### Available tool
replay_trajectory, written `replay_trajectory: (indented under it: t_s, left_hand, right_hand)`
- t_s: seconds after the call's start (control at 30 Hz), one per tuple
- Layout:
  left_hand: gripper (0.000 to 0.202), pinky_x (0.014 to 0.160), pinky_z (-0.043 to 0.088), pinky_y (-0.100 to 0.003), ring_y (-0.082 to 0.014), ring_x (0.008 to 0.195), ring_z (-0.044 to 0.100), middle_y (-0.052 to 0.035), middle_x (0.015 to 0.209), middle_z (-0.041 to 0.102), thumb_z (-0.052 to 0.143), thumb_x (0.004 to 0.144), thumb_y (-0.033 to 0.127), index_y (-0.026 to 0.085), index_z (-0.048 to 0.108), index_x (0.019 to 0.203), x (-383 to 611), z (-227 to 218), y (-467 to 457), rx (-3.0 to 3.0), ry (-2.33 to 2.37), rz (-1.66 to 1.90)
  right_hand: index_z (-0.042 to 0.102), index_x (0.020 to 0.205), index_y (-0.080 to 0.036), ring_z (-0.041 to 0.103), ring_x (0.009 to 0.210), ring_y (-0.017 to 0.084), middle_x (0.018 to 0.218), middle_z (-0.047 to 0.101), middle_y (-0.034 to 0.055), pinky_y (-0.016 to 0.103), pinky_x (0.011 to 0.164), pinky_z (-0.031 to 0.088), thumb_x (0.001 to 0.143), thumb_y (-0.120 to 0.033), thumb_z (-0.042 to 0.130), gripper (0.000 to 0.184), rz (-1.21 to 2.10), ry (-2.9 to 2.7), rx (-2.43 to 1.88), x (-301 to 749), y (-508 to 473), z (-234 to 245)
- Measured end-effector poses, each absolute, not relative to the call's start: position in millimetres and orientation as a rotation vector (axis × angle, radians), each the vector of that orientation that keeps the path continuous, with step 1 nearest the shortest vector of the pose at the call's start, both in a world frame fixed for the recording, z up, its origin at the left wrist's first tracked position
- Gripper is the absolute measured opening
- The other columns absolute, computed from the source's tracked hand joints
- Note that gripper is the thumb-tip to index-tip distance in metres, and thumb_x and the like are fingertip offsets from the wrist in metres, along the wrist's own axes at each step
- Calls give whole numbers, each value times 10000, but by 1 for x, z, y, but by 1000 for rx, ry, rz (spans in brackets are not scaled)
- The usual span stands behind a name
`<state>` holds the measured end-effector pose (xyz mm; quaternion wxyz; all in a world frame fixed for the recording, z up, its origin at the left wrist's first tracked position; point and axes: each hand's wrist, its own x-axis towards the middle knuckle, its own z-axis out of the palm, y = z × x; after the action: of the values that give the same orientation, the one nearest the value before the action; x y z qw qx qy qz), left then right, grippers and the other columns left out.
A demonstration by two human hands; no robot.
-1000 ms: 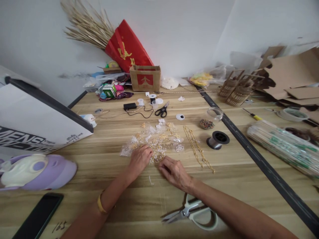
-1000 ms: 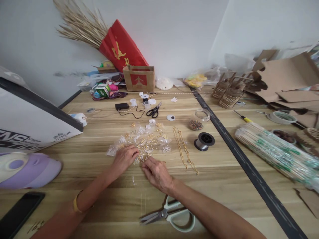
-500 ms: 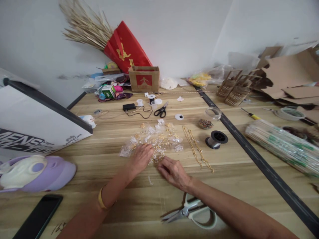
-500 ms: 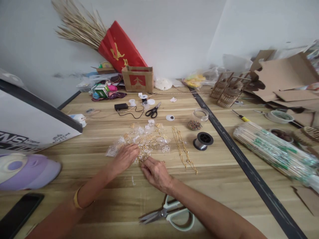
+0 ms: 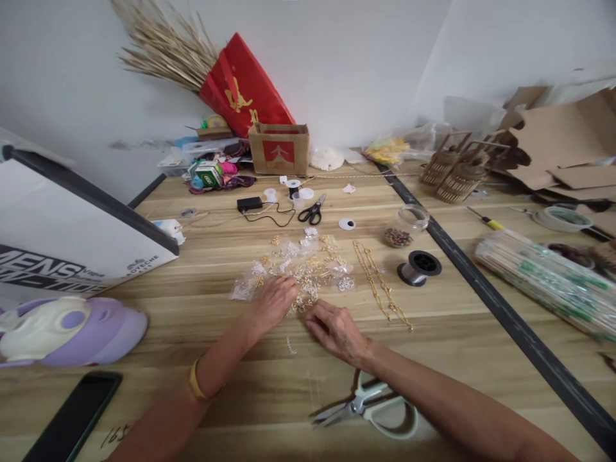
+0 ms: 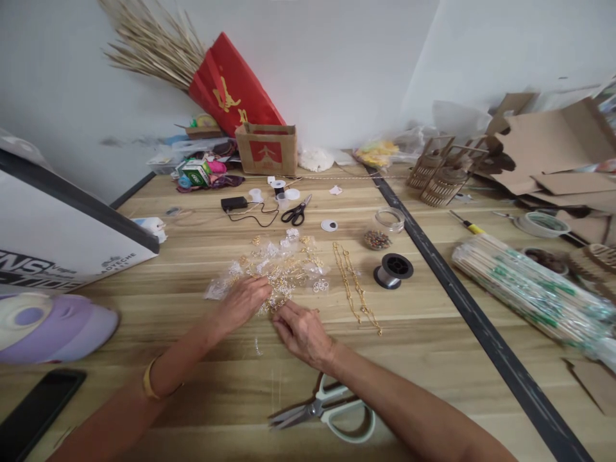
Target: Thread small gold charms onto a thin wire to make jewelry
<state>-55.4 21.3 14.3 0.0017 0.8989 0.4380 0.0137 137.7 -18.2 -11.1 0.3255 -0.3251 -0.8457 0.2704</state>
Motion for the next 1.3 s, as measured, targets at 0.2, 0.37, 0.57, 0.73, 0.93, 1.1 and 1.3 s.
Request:
replay_trajectory:
  t_s: [0.2,0.37,0.57,0.73,0.93,1.1,1.3]
  left_hand:
    - [202,747,400,-333,-206,803,526,-58,825,575,419,895,122,161,580,779,-55,11,21,2813,1371,79]
    - [214,711,402,-321,-202,784,526,-51,802,576,412,897,119,161,576,766,-54,14,22,2817,1352,37]
    - [231,733,402,-308,-194,801,524,-48,804,573,402,905,128,164,583,765,-55,15,21,2773,1356,67]
    - [251,690,410,-288,-181,771,535,-47,793,584,397,916,157,158,574,737,-55,16,19,2793,1374,40]
    - [229,648,403,-262,-160,722,544,-33,783,598,424,903,152,155,575,732,-55,22,15,2766,1399,12]
    - [204,661,409,-264,-168,748,559,-40,805,603,446,893,157,155,582,741,-56,24,15,2719,1384,42]
    - [209,664,406,-273,-178,758,565,-44,796,609,438,892,153,156,585,744,-56,22,16,2712,1379,12]
  right_hand:
    - [528,842,-193,545,675,135,786,571,29,230,615,415,887,-141,456,99,709,-2217,-852,138,-18,-12]
    - [529,840,-192,535,658,131,784,571,29,230,601,407,884,-132,458,103,701,-2219,-853,138,-18,-11]
    - [534,849,-191,554,677,136,794,578,35,234,630,431,881,-133,468,94,733,-2207,-842,138,-18,-10]
    - [533,839,-189,551,674,140,788,572,37,240,623,430,877,-131,465,98,745,-2208,-850,138,-18,-9]
    - [538,838,-191,557,683,136,788,570,36,235,637,436,888,-146,465,100,754,-2203,-850,138,-18,-9]
    - [544,839,-192,561,685,133,806,580,34,233,639,433,877,-140,483,89,762,-2213,-875,139,-18,-10]
    - [552,848,-182,553,671,127,795,577,35,225,622,426,876,-133,475,95,752,-2220,-864,139,-18,-10]
